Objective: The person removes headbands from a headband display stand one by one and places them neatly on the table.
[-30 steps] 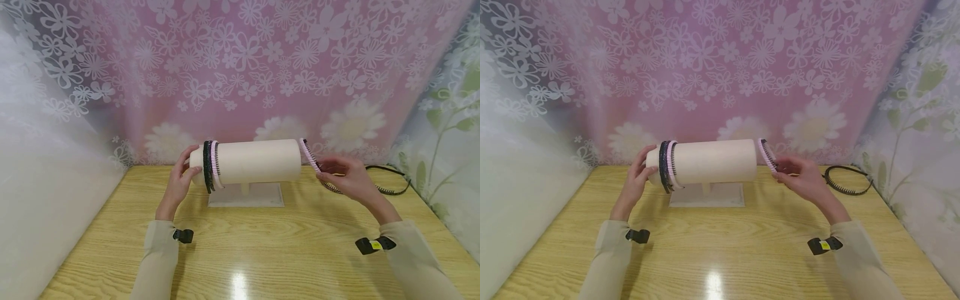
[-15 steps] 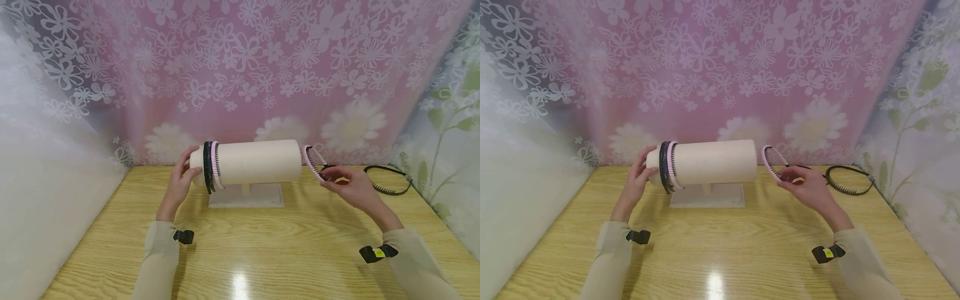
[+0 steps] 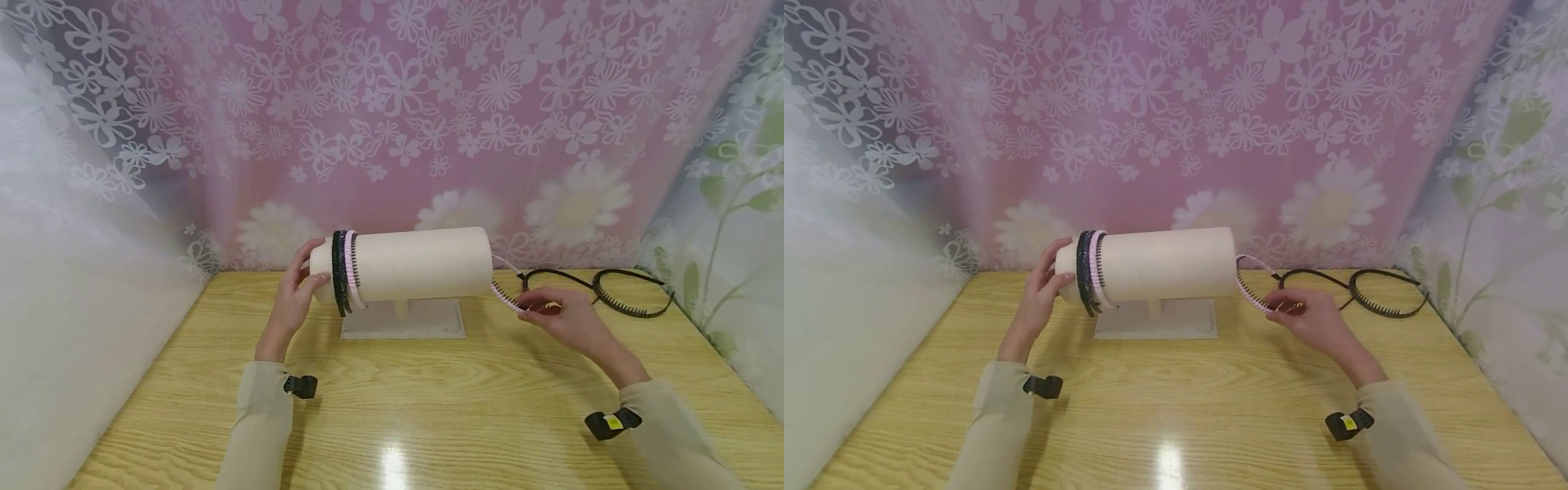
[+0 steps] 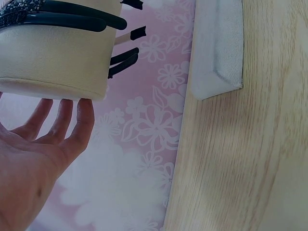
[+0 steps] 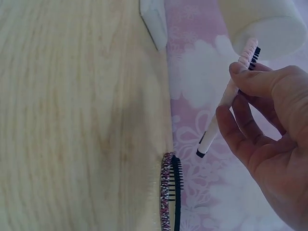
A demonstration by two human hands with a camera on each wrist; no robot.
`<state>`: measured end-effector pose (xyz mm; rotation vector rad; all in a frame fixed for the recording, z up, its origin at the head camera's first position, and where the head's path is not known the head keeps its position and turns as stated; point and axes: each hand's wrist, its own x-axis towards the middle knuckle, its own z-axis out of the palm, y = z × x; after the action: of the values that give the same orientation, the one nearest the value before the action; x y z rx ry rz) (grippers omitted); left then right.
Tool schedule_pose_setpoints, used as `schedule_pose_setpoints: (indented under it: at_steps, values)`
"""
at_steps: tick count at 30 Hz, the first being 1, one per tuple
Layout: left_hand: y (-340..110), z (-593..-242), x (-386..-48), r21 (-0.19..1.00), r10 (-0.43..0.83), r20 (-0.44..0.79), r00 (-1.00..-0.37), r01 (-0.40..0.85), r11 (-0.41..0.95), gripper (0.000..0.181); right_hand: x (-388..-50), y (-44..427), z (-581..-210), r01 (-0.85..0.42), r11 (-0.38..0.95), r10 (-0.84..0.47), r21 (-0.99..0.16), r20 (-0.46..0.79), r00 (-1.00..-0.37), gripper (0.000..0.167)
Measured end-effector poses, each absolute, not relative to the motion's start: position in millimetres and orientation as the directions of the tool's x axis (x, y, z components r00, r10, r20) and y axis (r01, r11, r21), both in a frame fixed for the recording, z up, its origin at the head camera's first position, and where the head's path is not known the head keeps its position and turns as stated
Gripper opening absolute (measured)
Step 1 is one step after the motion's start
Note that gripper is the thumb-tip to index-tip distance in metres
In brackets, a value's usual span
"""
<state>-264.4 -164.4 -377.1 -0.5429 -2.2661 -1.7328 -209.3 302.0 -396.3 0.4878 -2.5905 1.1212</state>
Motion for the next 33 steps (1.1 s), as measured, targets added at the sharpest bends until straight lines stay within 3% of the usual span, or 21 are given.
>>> schedule_pose_setpoints:
  at_steps: [22, 33]
  values:
    - [-164.7, -377.0, -263.8, 0.875, 0.147, 0.404, -0.903, 0.428, 0.227, 0.056, -216.0, 301.4, -413.0, -0.521, 0.708, -0.334, -0.477, 0.424, -0.842, 0.023]
    - [-164.2, -377.5, -264.0, 0.876, 0.147, 0.402, -0.904, 0.426, 0.227, 0.056, -229.8, 296.9, -416.9, -0.478, 0.756, -0.355, -0.447, 0.334, -0.873, 0.02]
